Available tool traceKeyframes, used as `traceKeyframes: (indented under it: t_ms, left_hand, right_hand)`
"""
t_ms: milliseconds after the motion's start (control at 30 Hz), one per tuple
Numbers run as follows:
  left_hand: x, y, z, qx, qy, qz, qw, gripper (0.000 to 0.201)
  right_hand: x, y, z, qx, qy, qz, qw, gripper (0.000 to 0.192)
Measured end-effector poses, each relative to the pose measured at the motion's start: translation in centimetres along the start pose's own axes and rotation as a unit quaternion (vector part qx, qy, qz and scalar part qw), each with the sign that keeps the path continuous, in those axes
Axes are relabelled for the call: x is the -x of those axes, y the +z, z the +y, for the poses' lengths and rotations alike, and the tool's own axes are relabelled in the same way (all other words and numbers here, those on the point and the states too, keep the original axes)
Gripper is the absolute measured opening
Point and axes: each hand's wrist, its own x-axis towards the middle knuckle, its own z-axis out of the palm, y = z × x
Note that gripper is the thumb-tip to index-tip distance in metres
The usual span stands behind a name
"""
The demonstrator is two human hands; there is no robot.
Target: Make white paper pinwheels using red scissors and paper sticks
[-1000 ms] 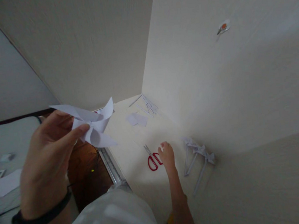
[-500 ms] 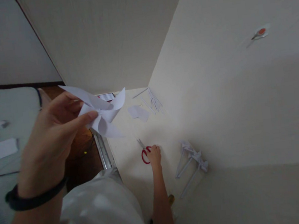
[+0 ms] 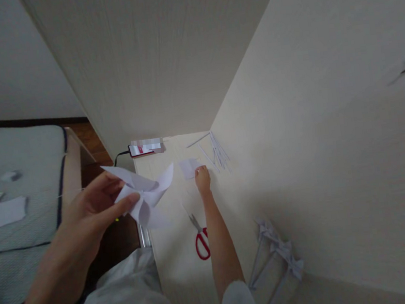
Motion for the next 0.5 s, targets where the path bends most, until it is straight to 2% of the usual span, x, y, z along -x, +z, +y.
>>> traceKeyframes:
  t_ms: [100,233,367,500]
  left_hand:
    - [-1.1,-0.1,-1.0,-0.008,-0.023,-0.013,1.000,0.022]
    - [-2.2,0.0,-1.8,-0.004,-0.066,-0.038,0.997,0.023]
    - [-3.1,0.4,-2.1,-0.005,-0.086,-0.048,0.995,0.025]
    - [-3.8,0.1,-1.8,0.005,-0.084,-0.046,0.995,0.025]
  right_hand:
    - [-4.8,0.7,-0.5,0.016,0.051,-0.019,0.998,0.030]
    - [-8.2,0.8,-1.2,0.015,0.074,-0.033,0.997,0.032]
    - [-9.0,0.4,-1.0,0.018,0.083,-0.063,0.994,0.032]
    - [-8.0,-0.1,-0.4,0.035,0.103,-0.084,0.991,0.033]
